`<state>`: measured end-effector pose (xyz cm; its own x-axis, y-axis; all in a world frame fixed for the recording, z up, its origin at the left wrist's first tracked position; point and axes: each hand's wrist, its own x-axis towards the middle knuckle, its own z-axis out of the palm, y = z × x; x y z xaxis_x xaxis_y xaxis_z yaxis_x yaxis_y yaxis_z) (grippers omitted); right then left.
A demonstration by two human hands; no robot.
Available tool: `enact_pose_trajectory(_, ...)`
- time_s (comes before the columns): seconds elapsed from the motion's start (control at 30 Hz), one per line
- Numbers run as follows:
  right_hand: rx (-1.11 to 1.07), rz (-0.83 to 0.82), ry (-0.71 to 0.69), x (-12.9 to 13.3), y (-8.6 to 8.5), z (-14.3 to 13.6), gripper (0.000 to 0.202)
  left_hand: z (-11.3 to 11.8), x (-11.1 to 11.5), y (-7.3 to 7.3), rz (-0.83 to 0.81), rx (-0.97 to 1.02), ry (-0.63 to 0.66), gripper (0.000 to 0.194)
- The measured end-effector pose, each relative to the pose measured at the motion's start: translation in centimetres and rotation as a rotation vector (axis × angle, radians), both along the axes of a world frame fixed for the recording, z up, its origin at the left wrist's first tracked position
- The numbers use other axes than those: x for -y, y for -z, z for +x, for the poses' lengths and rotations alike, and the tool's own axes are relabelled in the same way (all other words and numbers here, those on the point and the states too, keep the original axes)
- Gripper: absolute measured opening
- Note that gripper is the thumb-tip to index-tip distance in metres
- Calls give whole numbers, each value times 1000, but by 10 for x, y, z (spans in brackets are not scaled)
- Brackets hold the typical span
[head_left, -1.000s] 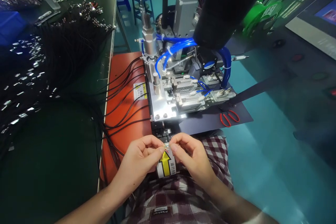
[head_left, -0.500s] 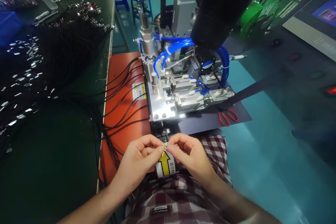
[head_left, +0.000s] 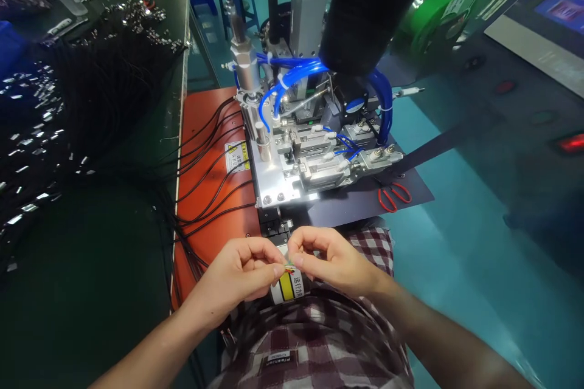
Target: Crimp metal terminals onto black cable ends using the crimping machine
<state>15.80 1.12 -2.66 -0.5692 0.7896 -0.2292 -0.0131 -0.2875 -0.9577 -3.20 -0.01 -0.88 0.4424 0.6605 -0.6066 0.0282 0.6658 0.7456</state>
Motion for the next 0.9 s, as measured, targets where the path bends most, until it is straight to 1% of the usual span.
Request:
enact_pose_trajectory(0.13,31,222,-81,-7,-5,4,9,0,0,1,17,-39,57,17)
enact_pose_trajectory(0.2,46,300,-93,-9,-6,4,8,2,1,2,30,-53,39,17)
enact_pose_trajectory(0.27,62,335,-59,-8,-4,4,8,3,3,2,43,-43,-12,18)
enact_pose_trajectory(0.33,75,312,22,-4,-1,2,8,5,4,3,46,-29,-73,18)
enact_pose_trajectory(0.43,94,220,139,5,2,-2,6,8,5,2,32,-11,-145,18)
enact_pose_trajectory(0.5,116,175,179,10,2,-5,5,9,4,1,32,-3,-165,18)
enact_pose_trajectory(0.6,167,180,225,14,2,-9,8,11,4,1,47,-14,-163,17)
enact_pose_trajectory(0.7,202,236,223,14,0,-9,11,11,3,1,45,-29,-157,18)
enact_pose_trajectory(0.8,227,277,171,11,-2,-7,11,11,3,0,47,-48,-134,20)
enact_pose_trajectory(0.9,239,284,142,9,-2,-5,11,11,3,0,44,-56,-119,20)
